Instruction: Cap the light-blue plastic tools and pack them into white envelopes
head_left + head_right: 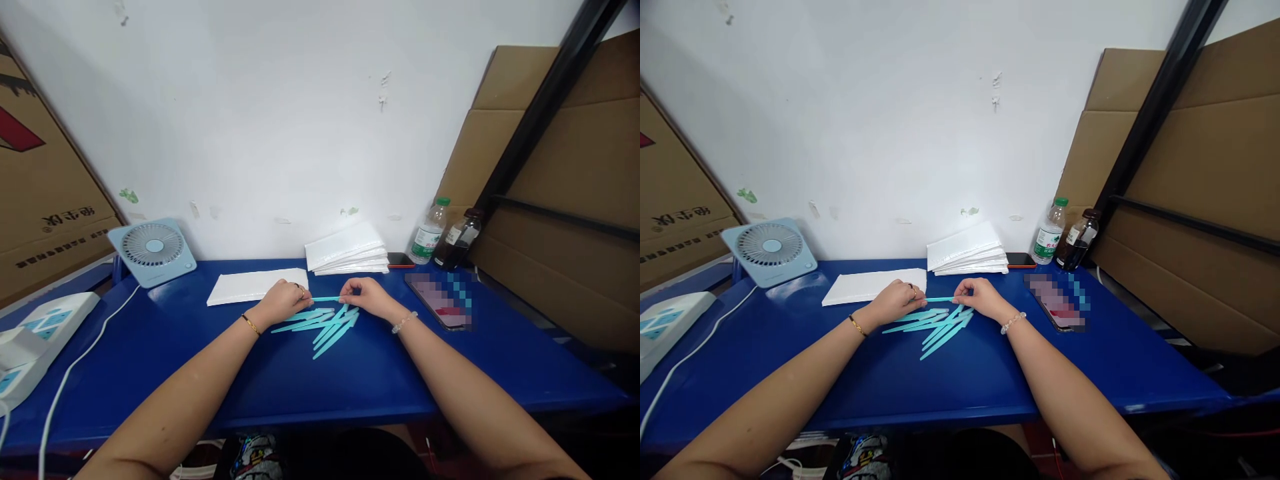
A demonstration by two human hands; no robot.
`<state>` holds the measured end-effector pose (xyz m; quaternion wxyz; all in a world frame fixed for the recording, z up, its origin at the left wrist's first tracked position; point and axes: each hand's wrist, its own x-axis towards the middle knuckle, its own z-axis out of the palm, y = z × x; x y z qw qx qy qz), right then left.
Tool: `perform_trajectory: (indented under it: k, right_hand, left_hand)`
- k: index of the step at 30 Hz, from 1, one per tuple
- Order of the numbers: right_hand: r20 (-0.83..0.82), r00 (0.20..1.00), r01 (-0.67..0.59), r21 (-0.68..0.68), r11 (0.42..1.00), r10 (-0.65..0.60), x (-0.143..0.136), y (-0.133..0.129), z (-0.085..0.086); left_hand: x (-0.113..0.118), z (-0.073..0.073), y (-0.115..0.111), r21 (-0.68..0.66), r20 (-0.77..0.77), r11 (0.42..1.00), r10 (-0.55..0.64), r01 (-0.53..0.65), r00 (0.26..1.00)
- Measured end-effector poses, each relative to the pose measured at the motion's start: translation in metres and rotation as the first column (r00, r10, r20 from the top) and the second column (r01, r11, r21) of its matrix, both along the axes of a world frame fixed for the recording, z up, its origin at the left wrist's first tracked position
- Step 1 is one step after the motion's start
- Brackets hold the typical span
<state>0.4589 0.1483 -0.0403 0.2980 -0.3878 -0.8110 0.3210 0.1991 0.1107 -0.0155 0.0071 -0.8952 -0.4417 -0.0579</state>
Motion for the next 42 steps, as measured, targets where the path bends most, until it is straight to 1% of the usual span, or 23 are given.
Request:
perform_trajectory:
  k: [1,3,5,6,8,10,13,15,18,21,23,25,28,30,32,34,36,38,40,42]
  right_hand:
    - [-0.002,1.000,0.016,0.001,1.000,-0.016,0.004,0.003,-0.001]
    - [-0.013,0.996,0.087,0.023,0.996,-0.087,0.013,0.011,-0.004]
    - [-0.016,0.989,0.147,0.060,0.987,-0.146,0.023,0.017,-0.006]
    - [-0.006,0.988,0.156,0.089,0.984,-0.156,0.026,0.019,-0.006]
    - [0.037,0.992,0.116,0.158,0.981,-0.123,0.029,0.020,-0.006]
    - [0.107,0.993,0.024,0.207,0.978,-0.047,0.026,0.016,-0.004]
    - [0.244,0.968,-0.102,0.185,0.977,0.055,0.019,0.008,-0.001]
    - [0.317,0.945,-0.133,0.158,0.978,0.078,0.015,0.004,0.000]
    - [0.358,0.929,-0.155,0.154,0.976,0.091,0.013,0.002,0.002]
    - [0.342,0.934,-0.171,0.181,0.968,0.101,0.010,0.000,0.005]
    - [0.302,0.950,-0.150,0.203,0.968,0.084,0.008,-0.002,0.006]
    - [0.251,0.966,-0.108,0.195,0.975,0.057,0.005,-0.004,0.008]
    - [0.182,0.983,-0.060,0.146,0.987,0.033,0.006,-0.001,0.008]
    - [0.138,0.990,-0.016,0.134,0.991,-0.003,0.012,0.004,0.008]
    - [0.114,0.991,0.060,0.137,0.989,-0.076,0.021,0.009,0.006]
    - [0.137,0.977,0.134,0.186,0.973,-0.161,0.028,0.013,0.004]
    - [0.182,0.961,0.151,0.276,0.949,-0.206,0.027,0.013,0.003]
    - [0.211,0.960,0.105,0.335,0.936,-0.184,0.018,0.008,0.002]
    - [0.236,0.965,0.035,0.328,0.944,-0.118,0.004,0.000,0.001]
    - [0.272,0.960,-0.023,0.300,0.954,-0.063,-0.010,-0.007,0.001]
  left_hand:
    - [-0.002,-0.002,0.002,0.027,-0.007,0.999,0.018,-0.018,1.000]
    - [-0.007,-0.005,0.005,0.060,-0.008,0.995,0.075,-0.075,0.997]
    - [-0.014,-0.007,0.007,0.068,0.002,0.989,0.131,-0.131,0.991]
    - [-0.017,-0.009,0.008,0.065,0.010,0.987,0.149,-0.149,0.989]
    - [-0.022,-0.011,0.010,0.061,0.035,0.984,0.167,-0.169,0.985]
    - [-0.023,-0.013,0.010,0.065,0.070,0.981,0.176,-0.180,0.982]
    - [-0.021,-0.014,0.009,0.065,0.134,0.980,0.178,-0.188,0.975]
    - [-0.018,-0.013,0.006,0.043,0.175,0.988,0.141,-0.150,0.975]
    - [-0.010,-0.010,-0.001,-0.001,0.202,0.999,0.039,-0.039,0.979]
    - [-0.001,-0.007,-0.007,-0.027,0.192,0.999,-0.032,0.038,0.981]
    - [0.004,-0.007,-0.010,-0.028,0.176,0.998,-0.053,0.059,0.983]
    - [0.007,-0.006,-0.011,-0.009,0.154,0.998,-0.059,0.061,0.986]
    - [0.005,-0.006,-0.009,0.083,0.104,0.996,-0.030,0.021,0.994]
    - [-0.001,-0.006,-0.005,0.164,0.086,0.986,0.026,-0.040,0.996]
    - [-0.010,-0.006,0.000,0.196,0.092,0.974,0.096,-0.113,0.991]
    - [-0.018,-0.006,0.002,0.174,0.115,0.968,0.163,-0.181,0.980]
    - [-0.022,-0.005,0.002,0.145,0.151,0.962,0.208,-0.230,0.966]
    - [-0.022,-0.003,-0.002,0.109,0.177,0.967,0.208,-0.229,0.962]
    - [-0.018,-0.001,-0.006,0.035,0.159,0.985,0.162,-0.170,0.974]
    - [-0.013,-0.001,-0.010,-0.083,0.126,0.990,0.121,-0.111,0.985]
